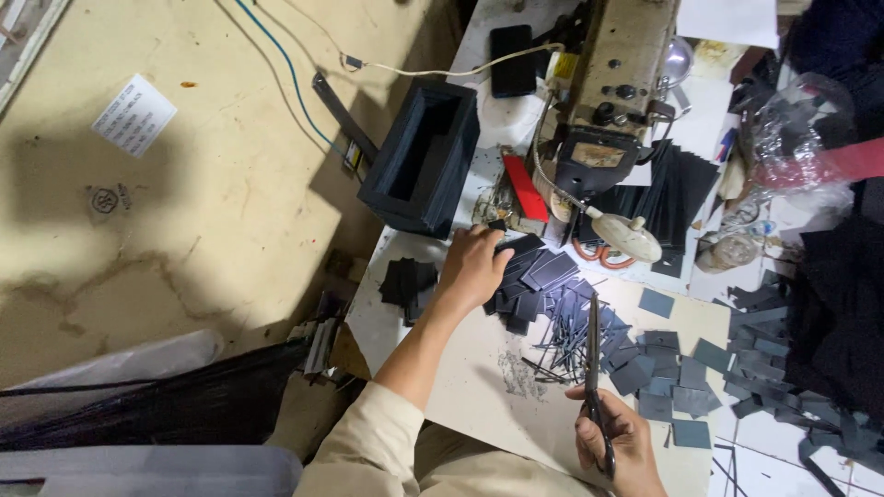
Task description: Trimming small rectangular pieces of material using scissors in a workshop.
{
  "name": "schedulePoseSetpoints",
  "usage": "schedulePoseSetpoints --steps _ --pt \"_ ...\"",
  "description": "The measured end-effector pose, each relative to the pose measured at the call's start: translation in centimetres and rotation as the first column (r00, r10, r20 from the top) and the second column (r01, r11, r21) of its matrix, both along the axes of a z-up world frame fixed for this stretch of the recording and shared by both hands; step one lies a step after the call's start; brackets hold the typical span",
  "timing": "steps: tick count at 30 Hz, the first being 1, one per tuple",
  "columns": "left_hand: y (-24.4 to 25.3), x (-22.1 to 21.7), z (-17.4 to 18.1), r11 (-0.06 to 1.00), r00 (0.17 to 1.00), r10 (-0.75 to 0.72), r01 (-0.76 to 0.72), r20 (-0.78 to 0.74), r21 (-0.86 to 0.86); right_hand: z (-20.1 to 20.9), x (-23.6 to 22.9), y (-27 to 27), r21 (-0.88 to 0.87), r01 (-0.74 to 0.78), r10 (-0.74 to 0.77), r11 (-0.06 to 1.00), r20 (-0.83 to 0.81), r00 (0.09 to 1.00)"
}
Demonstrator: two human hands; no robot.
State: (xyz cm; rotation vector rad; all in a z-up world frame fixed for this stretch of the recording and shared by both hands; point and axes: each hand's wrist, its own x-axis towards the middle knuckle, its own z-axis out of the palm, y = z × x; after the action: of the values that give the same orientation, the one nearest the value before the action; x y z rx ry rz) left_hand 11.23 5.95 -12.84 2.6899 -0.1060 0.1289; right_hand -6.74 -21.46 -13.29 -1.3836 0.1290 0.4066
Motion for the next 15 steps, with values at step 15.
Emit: schedulePoseSetpoints --steps 15 --pt "-3.0 -4.4 7.3 0.653 0.972 -0.113 0.23 0.208 -0.721 0.0 0.1 -1.0 0.03 -0.009 0.009 0.999 0.016 1.0"
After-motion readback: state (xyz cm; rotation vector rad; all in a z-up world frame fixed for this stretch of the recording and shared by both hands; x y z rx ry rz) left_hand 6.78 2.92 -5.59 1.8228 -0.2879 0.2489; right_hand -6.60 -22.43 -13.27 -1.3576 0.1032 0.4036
